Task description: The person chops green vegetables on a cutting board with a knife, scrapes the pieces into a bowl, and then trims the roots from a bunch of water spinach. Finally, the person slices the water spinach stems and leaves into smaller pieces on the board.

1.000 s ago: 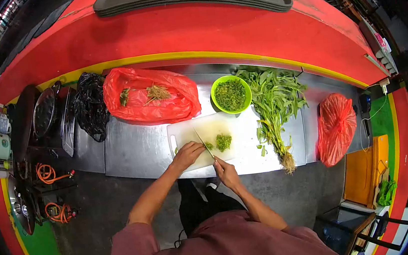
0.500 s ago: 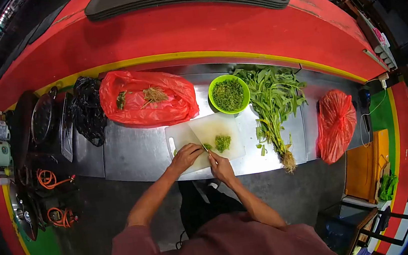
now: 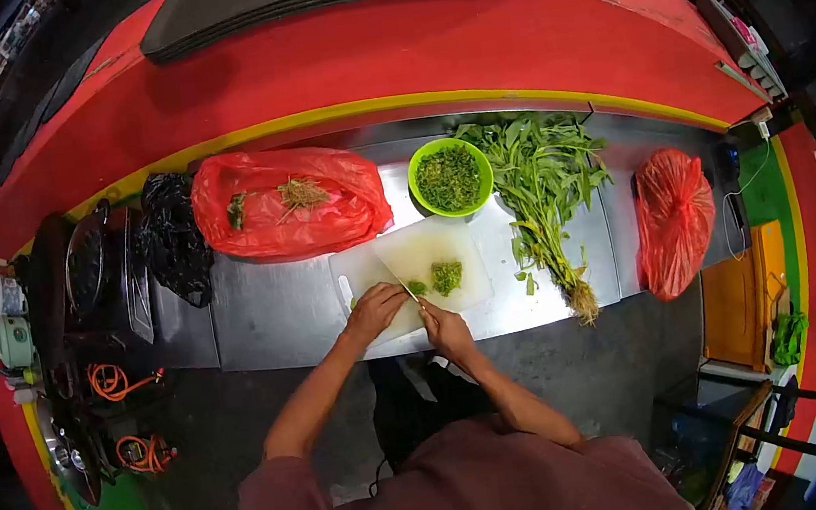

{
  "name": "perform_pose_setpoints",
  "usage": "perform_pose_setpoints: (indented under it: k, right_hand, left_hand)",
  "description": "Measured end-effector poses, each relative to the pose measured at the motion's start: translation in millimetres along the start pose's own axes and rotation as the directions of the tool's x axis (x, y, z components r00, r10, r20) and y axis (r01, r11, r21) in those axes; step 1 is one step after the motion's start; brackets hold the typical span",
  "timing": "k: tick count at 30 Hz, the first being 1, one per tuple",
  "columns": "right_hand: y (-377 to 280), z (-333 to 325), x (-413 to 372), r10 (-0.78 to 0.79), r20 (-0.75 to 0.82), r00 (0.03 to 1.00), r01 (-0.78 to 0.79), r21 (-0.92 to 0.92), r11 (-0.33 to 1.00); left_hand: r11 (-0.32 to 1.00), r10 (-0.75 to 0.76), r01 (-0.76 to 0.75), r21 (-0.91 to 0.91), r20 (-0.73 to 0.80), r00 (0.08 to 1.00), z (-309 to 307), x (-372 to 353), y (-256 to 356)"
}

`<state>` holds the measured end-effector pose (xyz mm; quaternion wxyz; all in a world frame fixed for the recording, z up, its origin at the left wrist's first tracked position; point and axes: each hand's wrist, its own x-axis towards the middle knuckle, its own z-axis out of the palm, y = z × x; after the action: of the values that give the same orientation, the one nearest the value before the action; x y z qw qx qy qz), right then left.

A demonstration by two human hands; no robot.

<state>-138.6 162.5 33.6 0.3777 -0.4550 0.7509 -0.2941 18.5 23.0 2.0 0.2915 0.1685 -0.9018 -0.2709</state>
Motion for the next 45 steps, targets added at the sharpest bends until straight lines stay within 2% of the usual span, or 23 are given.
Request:
perform_pose_setpoints:
  k: [6,9,13,15,18,22,25,27,29,30,33,36,37,41,43,45]
  right_hand:
    - [11.3,-1.2,-19.3,-0.041,-0.02,0.999,0.043,0.114,0.992]
    - [14.7,-1.6,-22.5,-0.004,0.004,1.0,0.004,0.073,0.997]
    - [10.0,5.2,-11.8,-0.054,-0.054,0.997,0.055,0.006,0.998]
    - [6.6,3.3,-8.2,-0.024,-0.056,0.998,0.023,-0.018,1.0]
    - [3.3,-3.0,-8.4,0.049,-0.001,0.999,-0.049,0.034,0.998]
    - [17.7,-0.5,-21.7,-0.037,-0.048,0.998,0.042,0.106,0.993]
    - [22.4,0.5,-26.9,-0.027,-0.043,0.999,0.032,0.11,0.993]
    - [16.1,-2.6,-25.6,0.01,-0.03,0.999,-0.009,0.048,0.999]
    - [4.8,-8.6,-21.9,-0.014,-0.026,1.0,0.015,0.03,0.999]
    - [15.4,1.5,-14.1,-0.095,-0.068,0.993,0.096,0.019,0.995]
    - [7.4,7.9,-1.1,-0.095,-0.088,0.992,0.089,-0.067,0.994]
    - [0.0,6.1,-0.5,-0.104,-0.09,0.99,0.103,-0.019,0.995]
    - [-2.4,4.4,-0.8,-0.11,-0.086,0.99,0.111,0.008,0.994]
    - [14.9,3.6,-19.2,-0.101,-0.065,0.993,0.104,0.032,0.994]
    - [8.0,-0.5,-19.5,-0.066,-0.035,0.997,0.066,0.004,0.998]
    - [3.1,3.0,-16.5,-0.068,-0.068,0.995,0.065,-0.049,0.997]
  left_hand:
    - [1.0,-0.008,0.008,0.016,0.004,1.0,-2.9,0.0,1.0]
    - [1.0,0.004,-0.004,-0.005,0.004,1.0,-0.7,0.2,-0.9]
    - [1.0,-0.014,0.014,-0.012,0.041,0.999,-4.5,0.4,3.2]
    - [1.0,-0.016,0.017,-0.019,0.044,0.999,-5.0,-0.7,4.9]
    - [0.999,-0.032,0.032,-0.019,0.001,0.999,-1.0,-2.1,8.2]
    - [0.996,-0.091,0.09,-0.011,-0.051,0.995,1.1,-2.8,12.5]
    - [0.996,-0.088,0.088,-0.005,-0.097,0.991,3.9,-0.3,12.9]
    - [0.994,-0.109,0.11,0.008,-0.074,0.991,2.9,-2.5,13.6]
    - [0.994,-0.103,0.106,0.026,-0.077,0.992,4.7,-4.6,14.5]
    - [0.992,-0.108,0.113,0.056,-0.082,0.991,5.0,-4.8,16.5]
    - [0.989,-0.123,0.13,0.066,-0.095,0.988,2.6,-2.5,27.9]
    - [0.978,-0.192,0.199,0.068,-0.105,0.976,0.5,-2.9,31.6]
    - [0.979,-0.168,0.181,0.096,-0.131,0.977,1.3,-2.4,31.5]
    - [0.965,-0.241,0.255,0.06,-0.182,0.953,6.9,-4.8,38.6]
    - [0.947,-0.256,0.285,0.147,-0.19,0.948,12.5,-9.7,39.3]
    - [0.957,-0.21,0.245,0.156,-0.211,0.955,13.9,-10.8,38.3]
